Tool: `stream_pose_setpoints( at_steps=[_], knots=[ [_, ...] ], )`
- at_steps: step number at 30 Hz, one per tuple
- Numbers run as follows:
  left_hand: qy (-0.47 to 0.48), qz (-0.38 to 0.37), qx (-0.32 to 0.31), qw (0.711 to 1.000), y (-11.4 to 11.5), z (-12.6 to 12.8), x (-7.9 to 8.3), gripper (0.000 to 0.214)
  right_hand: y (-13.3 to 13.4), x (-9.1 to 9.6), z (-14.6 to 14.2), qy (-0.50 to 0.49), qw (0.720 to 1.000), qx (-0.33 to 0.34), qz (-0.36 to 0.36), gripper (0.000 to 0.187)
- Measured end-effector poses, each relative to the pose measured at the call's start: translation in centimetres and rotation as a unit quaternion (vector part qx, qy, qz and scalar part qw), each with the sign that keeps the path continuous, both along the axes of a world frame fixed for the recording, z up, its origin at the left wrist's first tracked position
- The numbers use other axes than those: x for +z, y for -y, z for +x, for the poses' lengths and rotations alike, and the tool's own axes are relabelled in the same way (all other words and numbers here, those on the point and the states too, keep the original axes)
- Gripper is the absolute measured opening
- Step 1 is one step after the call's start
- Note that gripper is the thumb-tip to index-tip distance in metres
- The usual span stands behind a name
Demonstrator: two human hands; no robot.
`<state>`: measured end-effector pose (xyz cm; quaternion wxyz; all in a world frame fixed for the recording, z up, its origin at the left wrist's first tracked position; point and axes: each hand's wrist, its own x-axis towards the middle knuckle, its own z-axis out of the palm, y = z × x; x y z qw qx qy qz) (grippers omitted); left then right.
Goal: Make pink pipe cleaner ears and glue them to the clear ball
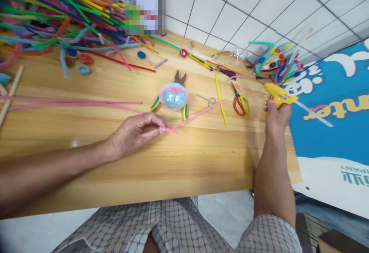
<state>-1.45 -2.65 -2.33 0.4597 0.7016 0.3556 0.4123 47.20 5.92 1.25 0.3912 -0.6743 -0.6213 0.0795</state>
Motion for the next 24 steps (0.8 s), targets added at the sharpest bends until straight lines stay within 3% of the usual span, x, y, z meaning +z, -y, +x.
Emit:
stream_pose_setpoints(
  at_steps=[3, 7, 11, 16, 24],
  knots=[
    [0.016, -0.009, 0.015, 1.000, -0.3, -0.1, -0.2, 0.003, 1.2, 2.5, -4.8, -0.022, 0.996, -0.062, 0.059, 0.023],
    [0.030, -0.016, 0.030, 0.999, -0.6, -0.1, -0.5, 0.002, 3.5, 5.4, -14.4, 0.020, 1.000, 0.004, -0.013, 0.031],
    [0.030, 0.008, 0.029, 0.999, -0.6, -0.1, -0.6, 0.003, 4.8, 5.6, -20.9, 0.086, 0.987, 0.098, -0.097, 0.038],
    [0.034, 0.016, 0.027, 0.999, -0.5, -0.1, -0.5, 0.004, 4.8, 4.3, -22.0, 0.134, 0.967, 0.187, -0.108, 0.022],
    [0.028, 0.018, 0.017, 0.999, -0.5, -0.2, -0.2, 0.005, 4.6, 3.8, -21.6, 0.222, 0.951, 0.192, -0.099, 0.012]
  ],
)
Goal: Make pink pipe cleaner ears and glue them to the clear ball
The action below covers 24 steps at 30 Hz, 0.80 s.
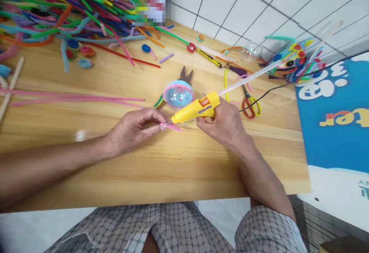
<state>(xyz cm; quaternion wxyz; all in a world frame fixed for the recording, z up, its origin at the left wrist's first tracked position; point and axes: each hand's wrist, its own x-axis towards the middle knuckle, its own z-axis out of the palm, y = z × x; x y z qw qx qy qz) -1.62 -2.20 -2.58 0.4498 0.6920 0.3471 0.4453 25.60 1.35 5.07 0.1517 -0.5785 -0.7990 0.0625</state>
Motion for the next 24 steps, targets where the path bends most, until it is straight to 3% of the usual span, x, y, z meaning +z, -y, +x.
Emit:
stream_pose_setpoints(
  at_steps=[24],
  knots=[
    [-0.003, 0.005, -0.001, 1.000, -0.05, -0.01, 0.03, 0.005, -0.13, -0.34, 0.18, 0.057, 0.998, 0.016, 0.015, 0.007]
  ],
)
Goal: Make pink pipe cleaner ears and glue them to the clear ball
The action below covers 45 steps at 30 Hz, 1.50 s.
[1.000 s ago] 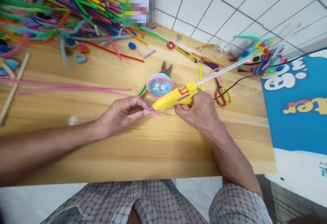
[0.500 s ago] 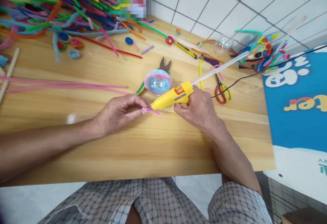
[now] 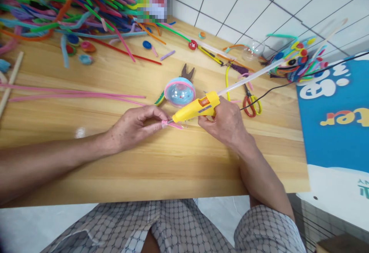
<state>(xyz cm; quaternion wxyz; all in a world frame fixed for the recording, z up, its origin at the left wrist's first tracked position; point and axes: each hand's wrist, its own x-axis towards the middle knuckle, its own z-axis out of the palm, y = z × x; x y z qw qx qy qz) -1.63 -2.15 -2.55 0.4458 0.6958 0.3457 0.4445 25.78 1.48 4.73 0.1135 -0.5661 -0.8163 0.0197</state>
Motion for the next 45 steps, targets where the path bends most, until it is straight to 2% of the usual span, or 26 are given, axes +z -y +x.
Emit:
stream_pose_setpoints(
  at_steps=[13, 21, 39, 45],
  knots=[
    [-0.008, -0.019, -0.002, 1.000, 0.00, -0.01, 0.19, 0.003, -0.04, -0.36, 0.45, -0.016, 1.000, 0.000, 0.006, 0.008],
    [-0.007, -0.012, 0.000, 1.000, 0.07, 0.03, 0.24, 0.003, -0.09, -0.11, -0.03, -0.026, 1.000, -0.005, -0.011, 0.017],
    [-0.012, -0.018, -0.002, 1.000, 0.03, 0.04, 0.04, 0.002, -0.16, -0.34, 0.32, -0.010, 1.000, -0.002, 0.018, 0.011],
    [-0.004, -0.012, 0.006, 1.000, 0.08, 0.13, -0.05, 0.003, -0.18, -0.17, 0.10, -0.016, 1.000, -0.006, 0.002, 0.019]
  ],
)
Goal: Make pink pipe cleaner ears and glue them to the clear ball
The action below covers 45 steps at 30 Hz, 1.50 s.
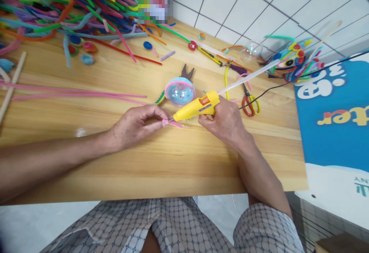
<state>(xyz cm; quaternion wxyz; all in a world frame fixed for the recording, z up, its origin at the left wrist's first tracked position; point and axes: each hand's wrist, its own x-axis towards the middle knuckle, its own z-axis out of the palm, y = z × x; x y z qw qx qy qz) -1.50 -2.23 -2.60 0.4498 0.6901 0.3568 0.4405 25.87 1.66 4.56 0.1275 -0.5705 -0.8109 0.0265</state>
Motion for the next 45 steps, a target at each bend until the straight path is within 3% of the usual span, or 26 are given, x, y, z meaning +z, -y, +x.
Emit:
stream_pose_setpoints(
  at_steps=[18, 25, 30, 33, 37, 39, 41, 42, 44, 45],
  knots=[
    [0.002, 0.015, 0.002, 1.000, 0.0, 0.0, -0.3, 0.002, 0.1, -0.1, -0.1, -0.006, 1.000, -0.002, 0.031, 0.011],
    [0.003, 0.012, 0.000, 1.000, 0.0, 0.0, -0.2, 0.003, 0.0, -0.4, -0.2, 0.015, 1.000, -0.008, 0.024, 0.020],
    [0.003, -0.001, -0.007, 1.000, 0.0, -0.1, -0.1, 0.003, 0.1, 1.2, 1.1, -0.039, 0.998, -0.026, 0.037, 0.015],
    [0.002, -0.011, -0.012, 1.000, 0.0, -0.3, 0.0, 0.002, 0.1, 3.1, 3.5, -0.161, 0.981, -0.059, 0.092, 0.016],
    [-0.007, -0.021, -0.011, 1.000, 0.1, -0.4, 0.0, 0.004, -0.1, 4.3, 9.0, -0.319, 0.914, -0.140, 0.210, 0.018],
    [-0.006, -0.020, -0.004, 1.000, 0.1, -0.4, -0.1, 0.006, -0.4, 3.8, 12.5, -0.285, 0.911, -0.222, 0.197, 0.017],
    [-0.002, -0.016, 0.001, 1.000, 0.1, -0.3, -0.2, 0.007, -0.8, 2.5, 16.2, -0.242, 0.891, -0.314, 0.221, 0.021],
    [-0.001, -0.014, 0.003, 1.000, 0.1, -0.2, -0.3, 0.007, -1.0, 1.6, 17.9, -0.221, 0.890, -0.344, 0.202, 0.023],
    [-0.001, -0.010, 0.006, 1.000, 0.1, -0.1, -0.3, 0.007, -1.6, -0.4, 20.7, -0.086, 0.880, -0.445, 0.141, 0.027],
    [-0.003, -0.008, 0.006, 1.000, 0.1, -0.1, -0.3, 0.007, -1.9, -1.5, 21.7, -0.068, 0.878, -0.457, 0.124, 0.030]
  ],
)
